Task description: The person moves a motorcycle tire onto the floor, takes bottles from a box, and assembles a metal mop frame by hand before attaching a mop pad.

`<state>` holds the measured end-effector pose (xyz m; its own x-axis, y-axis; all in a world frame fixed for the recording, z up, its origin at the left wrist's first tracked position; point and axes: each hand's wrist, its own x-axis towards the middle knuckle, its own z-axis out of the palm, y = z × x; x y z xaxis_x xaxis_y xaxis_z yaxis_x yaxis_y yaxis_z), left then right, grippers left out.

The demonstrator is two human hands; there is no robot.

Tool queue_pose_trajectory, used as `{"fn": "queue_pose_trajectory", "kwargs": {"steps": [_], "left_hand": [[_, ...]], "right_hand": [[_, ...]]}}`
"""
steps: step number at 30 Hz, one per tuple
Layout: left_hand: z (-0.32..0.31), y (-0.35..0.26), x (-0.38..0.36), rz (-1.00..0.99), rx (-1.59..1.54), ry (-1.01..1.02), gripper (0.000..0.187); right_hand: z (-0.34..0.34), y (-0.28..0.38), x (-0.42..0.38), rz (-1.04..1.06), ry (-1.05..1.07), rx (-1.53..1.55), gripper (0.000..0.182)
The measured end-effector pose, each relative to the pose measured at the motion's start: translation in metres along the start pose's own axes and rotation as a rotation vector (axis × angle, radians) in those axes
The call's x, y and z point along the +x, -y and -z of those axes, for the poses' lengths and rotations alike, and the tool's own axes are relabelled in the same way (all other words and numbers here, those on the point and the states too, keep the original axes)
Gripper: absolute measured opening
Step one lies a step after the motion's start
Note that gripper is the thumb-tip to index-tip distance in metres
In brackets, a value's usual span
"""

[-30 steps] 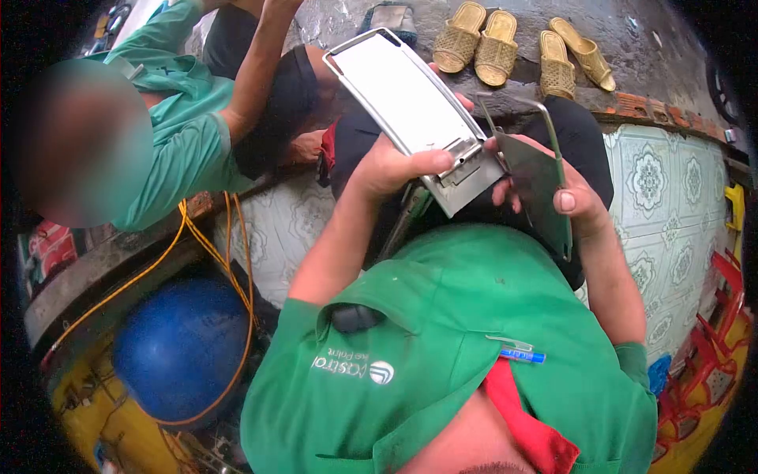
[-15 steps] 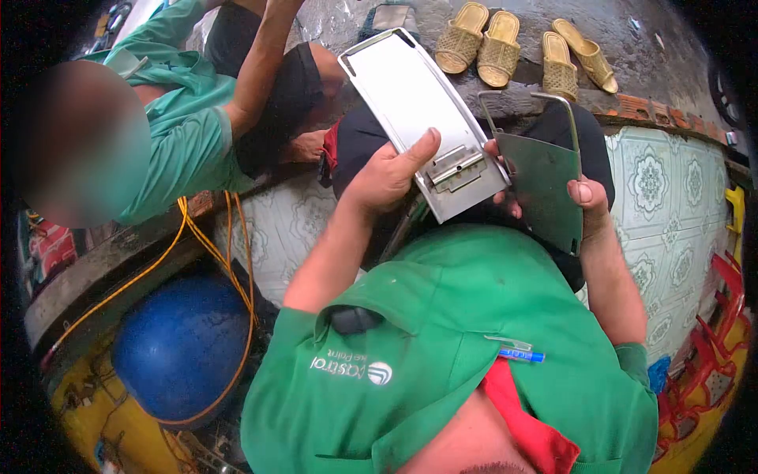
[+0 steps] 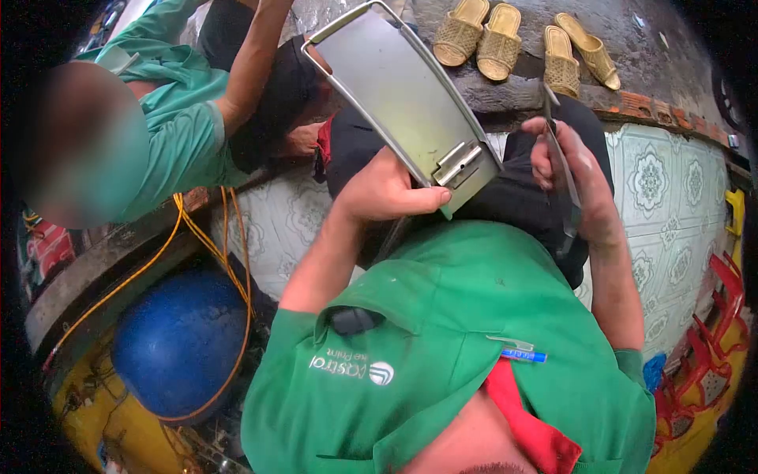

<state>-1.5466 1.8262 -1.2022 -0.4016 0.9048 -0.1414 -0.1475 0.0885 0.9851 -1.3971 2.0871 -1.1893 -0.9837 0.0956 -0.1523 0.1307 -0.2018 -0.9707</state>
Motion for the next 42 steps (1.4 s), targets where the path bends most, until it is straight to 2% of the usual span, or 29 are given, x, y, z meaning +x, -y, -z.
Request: {"fn": "queue_pose_trajectory", "kwargs": {"steps": [2, 3, 6, 11, 15, 18, 25, 31, 34, 38, 39, 42], "left_hand": [[-0.002, -0.002, 0.000, 0.019, 0.079, 0.001, 0.059], [-0.002, -0.002, 0.001, 0.027, 0.054, 0.001, 0.059], [-0.002, -0.004, 0.001, 0.044, 0.007, -0.001, 0.058], [-0.003, -0.004, -0.004, -0.007, 0.044, -0.038, 0.058], [0.003, -0.007, -0.005, -0.005, 0.127, 0.002, 0.060], [0.004, -0.006, -0.008, 0.052, 0.144, 0.032, 0.058], [-0.002, 0.010, -0.012, -0.018, 0.162, -0.019, 0.052], [-0.003, 0.008, -0.011, 0.023, 0.095, -0.010, 0.052], [-0.002, 0.010, -0.012, 0.036, 0.135, 0.001, 0.053], [-0.004, 0.010, -0.011, -0.015, 0.104, -0.008, 0.060], [-0.006, 0.011, -0.011, -0.051, 0.093, -0.037, 0.062], [-0.008, 0.014, -0.011, -0.123, 0.064, -0.093, 0.065]], "right_hand": [[0.015, -0.002, 0.002, -0.153, 0.176, 0.408, 0.082], [0.015, 0.000, 0.004, -0.155, 0.172, 0.407, 0.082], [0.007, 0.010, 0.014, -0.407, -0.069, -0.141, 0.075], [-0.028, 0.018, 0.019, -0.285, -0.069, -0.178, 0.080], [-0.021, 0.022, 0.023, -0.282, 0.002, -0.187, 0.071], [-0.014, 0.023, 0.026, -0.382, 0.120, -0.114, 0.068], [-0.038, 0.010, 0.024, -0.292, 0.061, -0.207, 0.066], [-0.036, 0.005, 0.028, -0.269, 0.080, -0.175, 0.062], [-0.021, 0.013, 0.030, -0.317, 0.220, -0.025, 0.051], [-0.013, 0.013, 0.020, -0.307, 0.240, 0.009, 0.041], [-0.015, 0.012, 0.016, -0.308, 0.240, 0.009, 0.041], [-0.025, 0.009, 0.000, -0.166, 0.012, -0.249, 0.031]]}}
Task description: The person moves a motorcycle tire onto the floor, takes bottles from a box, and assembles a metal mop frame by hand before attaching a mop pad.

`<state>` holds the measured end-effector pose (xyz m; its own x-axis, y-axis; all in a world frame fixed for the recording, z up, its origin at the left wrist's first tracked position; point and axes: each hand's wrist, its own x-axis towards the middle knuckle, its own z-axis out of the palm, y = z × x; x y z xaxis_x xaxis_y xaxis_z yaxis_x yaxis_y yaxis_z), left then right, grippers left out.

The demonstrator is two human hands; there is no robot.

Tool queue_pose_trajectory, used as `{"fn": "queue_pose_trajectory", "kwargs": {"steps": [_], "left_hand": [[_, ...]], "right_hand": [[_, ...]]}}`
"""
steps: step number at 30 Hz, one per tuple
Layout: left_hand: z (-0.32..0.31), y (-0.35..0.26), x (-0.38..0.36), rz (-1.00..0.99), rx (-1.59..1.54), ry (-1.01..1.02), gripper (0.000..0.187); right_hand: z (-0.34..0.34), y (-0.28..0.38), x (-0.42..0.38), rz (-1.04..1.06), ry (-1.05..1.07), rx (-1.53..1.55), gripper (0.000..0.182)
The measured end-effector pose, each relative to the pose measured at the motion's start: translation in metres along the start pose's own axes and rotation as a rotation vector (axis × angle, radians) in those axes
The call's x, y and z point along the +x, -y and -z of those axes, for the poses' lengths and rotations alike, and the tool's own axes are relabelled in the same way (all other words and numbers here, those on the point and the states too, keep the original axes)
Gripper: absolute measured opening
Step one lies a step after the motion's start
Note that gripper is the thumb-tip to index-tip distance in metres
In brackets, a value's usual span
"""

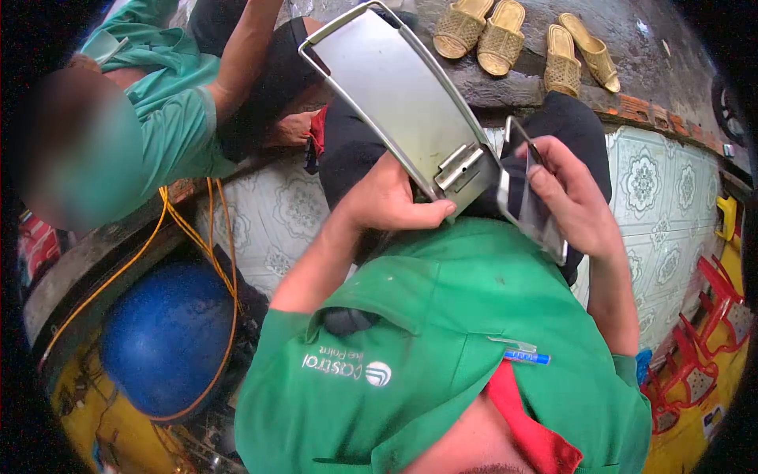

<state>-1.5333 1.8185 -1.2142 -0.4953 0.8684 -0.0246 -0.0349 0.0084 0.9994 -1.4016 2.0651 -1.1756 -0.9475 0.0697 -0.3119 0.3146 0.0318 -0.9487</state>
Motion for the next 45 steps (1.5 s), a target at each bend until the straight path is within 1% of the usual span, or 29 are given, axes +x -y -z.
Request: {"fn": "queue_pose_trajectory", "kwargs": {"steps": [1, 3, 4, 5, 8, 9, 12, 16, 19, 21, 24, 27, 28, 31, 32, 34, 35, 36, 37, 39, 40, 43, 44, 45], "left_hand": [[0.001, 0.001, 0.001, -0.001, -0.004, 0.014, 0.068], [0.004, 0.001, 0.002, -0.001, -0.011, 0.045, 0.074], [0.004, 0.001, 0.003, 0.002, -0.015, 0.047, 0.074], [0.004, 0.001, 0.003, 0.012, -0.029, 0.049, 0.074], [0.006, 0.001, 0.003, 0.036, -0.056, 0.056, 0.075], [0.006, 0.001, 0.003, 0.046, -0.077, 0.067, 0.075], [0.005, 0.003, 0.002, 0.069, -0.131, 0.079, 0.075], [0.006, 0.002, 0.003, 0.090, -0.110, 0.142, 0.080], [-0.001, 0.002, 0.012, 0.024, -0.299, 0.081, 0.083], [-0.001, -0.002, 0.021, 0.012, -0.307, 0.081, 0.086], [0.000, -0.003, 0.035, -0.001, -0.320, 0.088, 0.090], [0.002, 0.002, 0.051, -0.291, -0.350, 0.061, 0.081], [0.002, 0.003, 0.054, -0.297, -0.346, 0.066, 0.081], [0.002, 0.005, 0.061, -0.021, -0.889, 0.072, 0.057], [0.003, 0.007, 0.062, -0.020, -0.887, 0.087, 0.057], [0.007, 0.011, 0.058, 0.162, -0.792, -0.007, 0.042], [0.009, 0.012, 0.056, 0.254, -0.740, -0.058, 0.036], [0.011, 0.012, 0.058, 0.258, -0.740, -0.051, 0.036], [0.014, 0.013, 0.061, 0.284, -0.771, -0.047, 0.033], [0.018, 0.012, 0.063, 0.322, -0.819, -0.047, 0.029], [0.018, 0.010, 0.063, 0.333, -0.835, -0.048, 0.028], [0.001, 0.003, 0.060, 0.173, -0.333, -0.291, 0.027], [-0.004, 0.003, 0.059, 0.168, -0.336, -0.295, 0.027], [-0.010, 0.003, 0.060, 0.112, -0.371, -0.326, 0.027]], "right_hand": [[0.000, 0.000, -0.003, 0.019, -0.053, -0.048, 0.030], [0.009, 0.007, -0.010, -0.057, -0.020, -0.121, 0.020], [0.012, 0.012, -0.011, -0.094, -0.003, -0.159, 0.016], [0.014, 0.016, -0.011, -0.099, -0.005, -0.158, 0.016], [0.016, 0.024, -0.004, -0.193, 0.062, -0.323, 0.017], [0.016, 0.025, -0.001, -0.200, 0.062, -0.322, 0.017], [0.012, 0.029, 0.007, -0.116, 0.111, -0.466, 0.017], [0.003, 0.037, 0.010, -0.118, 0.074, -0.425, 0.019], [0.002, 0.038, 0.012, -0.117, 0.044, -0.387, 0.019], [0.004, 0.040, 0.013, -0.113, 0.032, -0.370, 0.019], [0.013, 0.047, 0.010, -0.208, 0.021, -0.303, 0.017], [0.016, 0.050, 0.004, -0.185, 0.004, -0.312, 0.016], [0.017, 0.050, 0.004, -0.173, 0.001, -0.315, 0.016], [0.017, 0.046, 0.004, -0.134, -0.041, -0.301, 0.012], [0.018, 0.045, 0.003, -0.119, -0.064, -0.295, 0.011], [0.018, 0.052, 0.001, -0.108, -0.104, -0.329, 0.011], [0.015, 0.056, 0.002, -0.096, -0.127, -0.363, 0.014], [0.013, 0.058, 0.002, -0.083, -0.147, -0.397, 0.019], [0.012, 0.058, 0.001, -0.082, -0.151, -0.393, 0.019], [0.007, 0.056, -0.001, 0.060, -0.205, -0.502, 0.030], [0.006, 0.055, -0.001, 0.098, -0.217, -0.531, 0.034], [0.002, 0.050, -0.003, 0.149, -0.244, -0.573, 0.042], [0.003, 0.050, -0.004, 0.157, -0.245, -0.579, 0.043], [0.003, 0.050, -0.005, 0.165, -0.247, -0.584, 0.044]]}}
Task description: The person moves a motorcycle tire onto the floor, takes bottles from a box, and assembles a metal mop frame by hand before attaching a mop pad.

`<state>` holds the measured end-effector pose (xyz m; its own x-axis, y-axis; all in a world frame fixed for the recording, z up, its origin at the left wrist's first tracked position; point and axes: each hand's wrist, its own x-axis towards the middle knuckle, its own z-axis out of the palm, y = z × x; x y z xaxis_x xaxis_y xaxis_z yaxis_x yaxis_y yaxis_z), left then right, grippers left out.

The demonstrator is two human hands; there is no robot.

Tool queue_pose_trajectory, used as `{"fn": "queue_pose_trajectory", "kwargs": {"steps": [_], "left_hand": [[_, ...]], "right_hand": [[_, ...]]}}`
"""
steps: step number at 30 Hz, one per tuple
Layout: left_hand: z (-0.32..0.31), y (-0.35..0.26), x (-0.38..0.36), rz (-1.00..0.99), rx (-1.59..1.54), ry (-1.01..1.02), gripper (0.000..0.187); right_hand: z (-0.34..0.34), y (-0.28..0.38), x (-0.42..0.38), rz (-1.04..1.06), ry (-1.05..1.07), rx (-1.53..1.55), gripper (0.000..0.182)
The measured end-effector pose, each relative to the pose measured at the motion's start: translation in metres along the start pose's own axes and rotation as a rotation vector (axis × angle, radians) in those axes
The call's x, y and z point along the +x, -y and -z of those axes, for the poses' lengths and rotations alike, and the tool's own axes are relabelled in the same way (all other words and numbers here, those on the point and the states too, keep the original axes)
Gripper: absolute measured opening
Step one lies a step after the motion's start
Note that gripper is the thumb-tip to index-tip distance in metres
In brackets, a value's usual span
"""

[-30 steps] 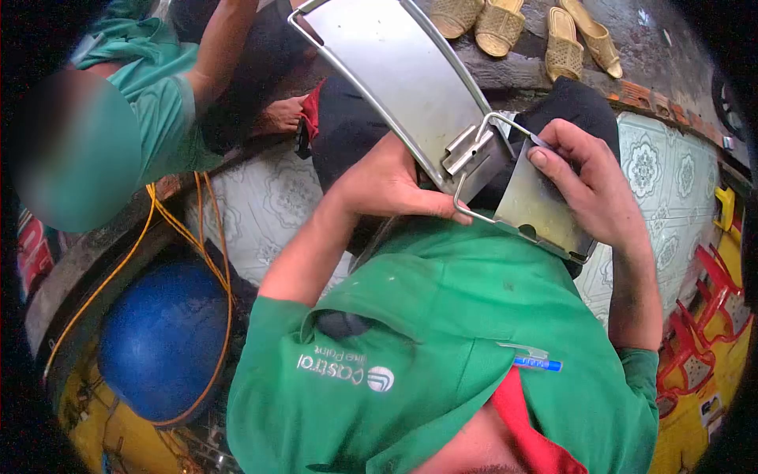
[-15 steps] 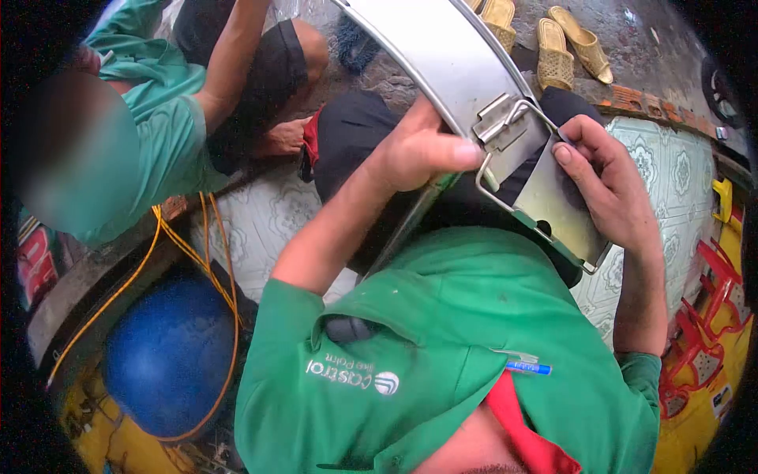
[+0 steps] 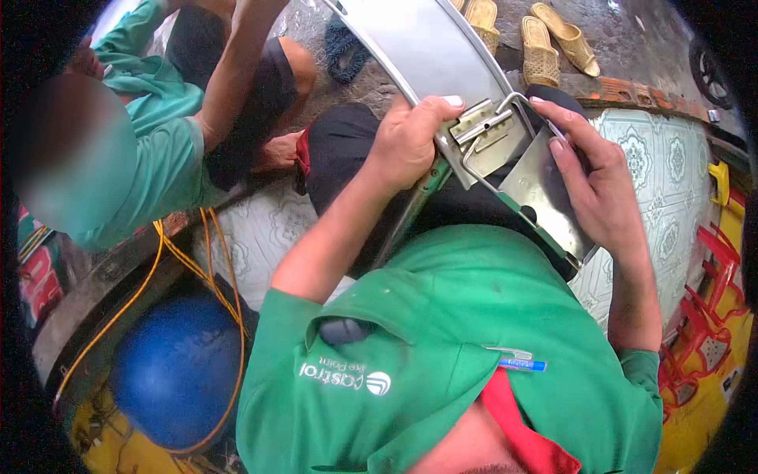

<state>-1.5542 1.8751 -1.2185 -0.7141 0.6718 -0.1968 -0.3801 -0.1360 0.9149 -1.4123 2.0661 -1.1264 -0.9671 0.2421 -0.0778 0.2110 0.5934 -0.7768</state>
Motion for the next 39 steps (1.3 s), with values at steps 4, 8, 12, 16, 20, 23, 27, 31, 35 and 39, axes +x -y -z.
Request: {"fn": "queue_pose_trajectory", "kwargs": {"steps": [4, 8, 12, 16, 20, 23, 27, 31, 35, 39], "left_hand": [[-0.007, 0.003, -0.007, -0.105, -0.098, -0.013, 0.027], [-0.004, 0.011, -0.012, -0.081, -0.121, 0.037, 0.029], [0.010, 0.014, -0.017, -0.027, -0.120, 0.105, 0.026], [0.013, 0.009, -0.023, 0.003, -0.110, 0.217, 0.022], [0.018, 0.016, -0.025, -0.011, -0.059, 0.219, 0.024], [0.022, 0.022, -0.023, -0.041, -0.003, 0.229, 0.027], [0.007, 0.010, -0.024, -0.143, 0.028, 0.213, 0.029], [0.006, 0.005, -0.022, -0.186, 0.144, 0.214, 0.028], [0.004, 0.004, -0.020, -0.149, 0.142, 0.227, 0.030], [0.002, 0.004, -0.015, -0.185, 0.116, 0.233, 0.026]], "right_hand": [[0.005, 0.001, -0.010, -0.045, 0.029, 0.005, 0.042], [0.010, 0.004, -0.022, -0.164, 0.063, 0.029, 0.039], [0.006, 0.003, -0.032, -0.104, -0.015, 0.021, 0.043], [0.006, 0.009, -0.035, -0.200, 0.049, -0.046, 0.043], [-0.001, -0.006, -0.032, -0.151, 0.062, -0.086, 0.044], [-0.004, -0.013, -0.028, -0.080, 0.002, -0.057, 0.043], [-0.003, -0.007, -0.023, -0.070, 0.003, -0.099, 0.041], [-0.006, -0.003, -0.021, -0.063, 0.002, -0.125, 0.039], [-0.008, -0.008, -0.016, -0.012, -0.030, -0.137, 0.038], [-0.004, -0.010, -0.009, 0.009, -0.027, -0.203, 0.037]]}}
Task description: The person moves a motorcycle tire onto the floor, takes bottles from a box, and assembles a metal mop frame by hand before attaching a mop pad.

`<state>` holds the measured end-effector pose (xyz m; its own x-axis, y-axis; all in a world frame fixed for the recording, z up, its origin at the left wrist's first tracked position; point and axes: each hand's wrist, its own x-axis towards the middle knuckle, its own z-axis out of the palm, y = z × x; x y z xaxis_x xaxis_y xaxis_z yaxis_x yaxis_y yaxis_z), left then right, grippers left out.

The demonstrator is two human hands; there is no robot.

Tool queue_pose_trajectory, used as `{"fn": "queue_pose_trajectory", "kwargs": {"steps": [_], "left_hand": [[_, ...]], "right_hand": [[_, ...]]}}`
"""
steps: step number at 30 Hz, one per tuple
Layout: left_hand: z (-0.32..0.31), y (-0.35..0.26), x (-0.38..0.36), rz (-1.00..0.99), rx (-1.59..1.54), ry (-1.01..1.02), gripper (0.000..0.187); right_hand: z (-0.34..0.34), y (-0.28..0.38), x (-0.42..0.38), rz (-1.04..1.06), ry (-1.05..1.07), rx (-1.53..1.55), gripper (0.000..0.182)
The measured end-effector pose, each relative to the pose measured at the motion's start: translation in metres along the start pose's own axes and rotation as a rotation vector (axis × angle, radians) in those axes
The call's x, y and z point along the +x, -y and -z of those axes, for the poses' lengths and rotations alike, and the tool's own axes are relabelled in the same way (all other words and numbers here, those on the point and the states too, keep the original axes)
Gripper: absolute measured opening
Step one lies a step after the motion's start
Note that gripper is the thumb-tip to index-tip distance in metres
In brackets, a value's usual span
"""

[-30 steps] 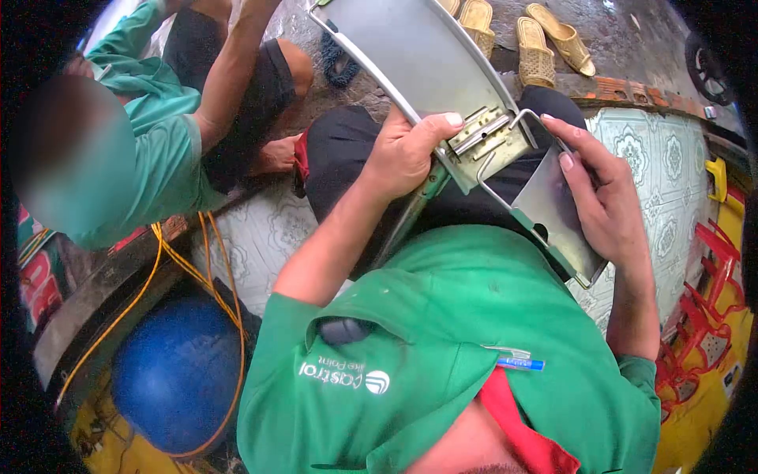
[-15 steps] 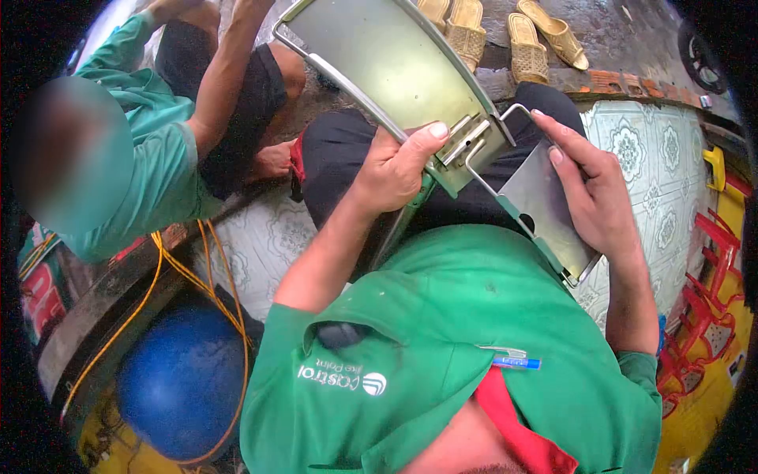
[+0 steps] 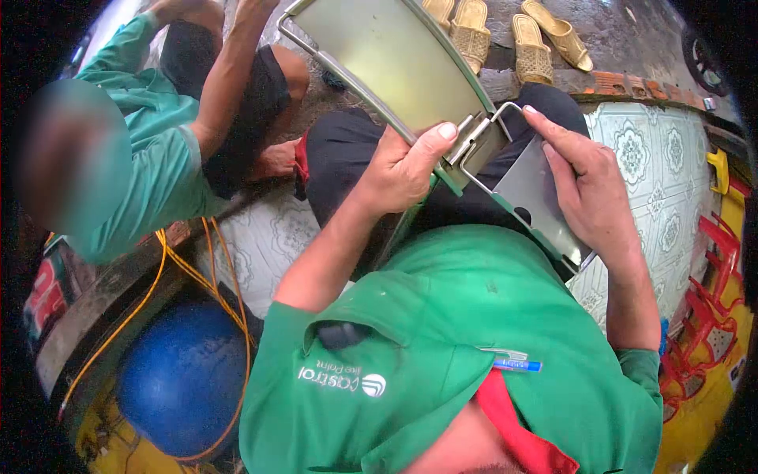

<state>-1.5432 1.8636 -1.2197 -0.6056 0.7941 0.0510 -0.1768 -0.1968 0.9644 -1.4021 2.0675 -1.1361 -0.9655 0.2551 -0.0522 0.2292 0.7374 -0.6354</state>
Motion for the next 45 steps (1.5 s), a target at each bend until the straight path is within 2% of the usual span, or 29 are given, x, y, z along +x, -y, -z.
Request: {"fn": "queue_pose_trajectory", "kwargs": {"steps": [5, 8, 9, 12, 16, 20, 24, 29, 36, 40, 43, 45], "left_hand": [[-0.002, -0.001, 0.003, -0.039, 0.050, 0.003, 0.025], [-0.004, -0.001, 0.002, -0.033, 0.008, -0.024, 0.025], [-0.004, -0.002, 0.001, -0.026, 0.001, -0.040, 0.025], [-0.006, -0.001, -0.001, -0.011, -0.011, -0.068, 0.024], [-0.005, 0.001, -0.003, -0.026, 0.032, -0.091, 0.024], [-0.007, -0.001, -0.006, -0.044, 0.064, -0.094, 0.023], [-0.007, 0.002, -0.007, -0.019, 0.089, -0.114, 0.021], [-0.011, -0.002, -0.004, -0.010, 0.066, -0.137, 0.021], [-0.003, 0.000, -0.001, 0.000, 0.095, -0.126, 0.022], [-0.005, -0.001, 0.000, 0.027, 0.027, -0.117, 0.022], [-0.002, 0.001, 0.000, -0.037, 0.066, -0.110, 0.023], [0.000, -0.001, -0.003, 0.012, 0.048, -0.126, 0.025]], "right_hand": [[0.007, -0.002, 0.007, 0.044, 0.006, -0.099, 0.039], [0.016, 0.015, 0.004, -0.042, 0.181, -0.150, 0.066], [0.014, 0.016, 0.004, -0.044, 0.182, -0.156, 0.066], [0.000, 0.012, -0.004, -0.036, 0.146, -0.230, 0.099], [-0.027, -0.005, -0.008, 0.005, 0.022, -0.239, 0.108], [-0.022, 0.001, -0.009, -0.025, 0.043, -0.100, 0.106], [-0.020, -0.016, -0.030, -0.040, -0.061, -0.128, 0.104], [-0.028, -0.021, -0.038, -0.094, -0.054, -0.090, 0.097], [-0.031, -0.021, -0.031, 0.014, -0.163, -0.065, 0.080], [-0.026, -0.013, -0.029, 0.013, -0.146, 0.002, 0.074], [-0.031, -0.005, -0.029, -0.013, -0.139, 0.030, 0.075], [-0.032, -0.002, -0.031, -0.024, -0.137, 0.044, 0.076]]}}
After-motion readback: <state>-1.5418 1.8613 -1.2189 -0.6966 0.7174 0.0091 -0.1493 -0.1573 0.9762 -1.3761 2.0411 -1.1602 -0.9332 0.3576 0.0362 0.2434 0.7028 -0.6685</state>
